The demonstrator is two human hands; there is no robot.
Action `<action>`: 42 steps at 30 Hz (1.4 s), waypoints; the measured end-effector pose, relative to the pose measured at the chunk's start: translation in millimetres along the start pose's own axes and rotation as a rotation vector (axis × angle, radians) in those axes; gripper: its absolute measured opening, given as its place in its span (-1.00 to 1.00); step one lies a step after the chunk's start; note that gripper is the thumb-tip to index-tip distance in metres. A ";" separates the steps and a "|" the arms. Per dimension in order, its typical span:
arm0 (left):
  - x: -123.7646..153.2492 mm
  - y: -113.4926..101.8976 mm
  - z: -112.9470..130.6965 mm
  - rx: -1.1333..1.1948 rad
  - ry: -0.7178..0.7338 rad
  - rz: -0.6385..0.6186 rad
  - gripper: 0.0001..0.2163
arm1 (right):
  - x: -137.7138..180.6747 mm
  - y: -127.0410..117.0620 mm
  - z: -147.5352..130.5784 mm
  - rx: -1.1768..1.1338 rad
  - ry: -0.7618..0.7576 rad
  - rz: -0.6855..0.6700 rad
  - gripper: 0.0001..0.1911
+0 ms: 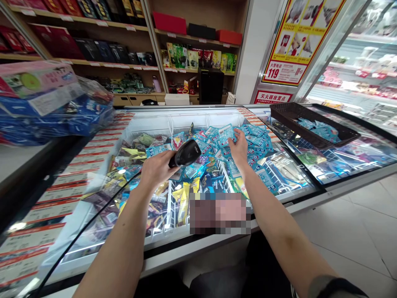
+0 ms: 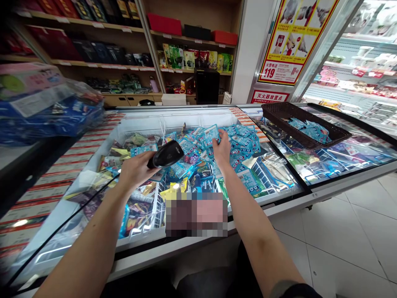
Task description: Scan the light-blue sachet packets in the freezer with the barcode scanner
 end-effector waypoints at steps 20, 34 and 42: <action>1.2 0.2 -0.1 -0.021 0.012 0.042 -0.68 | 6.7 -15.1 2.4 0.520 0.108 0.110 -0.55; 1.6 1.6 -4.7 -0.034 -0.021 0.069 -0.68 | 26.2 46.1 -34.5 0.741 -0.353 -0.430 -0.56; 0.9 2.0 -3.9 -0.054 -0.006 0.074 -0.70 | 28.6 44.2 -38.0 0.746 -0.291 -0.401 -0.54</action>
Point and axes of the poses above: each hand's wrist, its own x-axis away from the middle knuckle, its own y-axis out of the palm, z = x × y, the point moved 3 cm from there along -x, towards the middle knuckle, and after that the axes turned 13 degrees about -z, right-handed, at the moved point
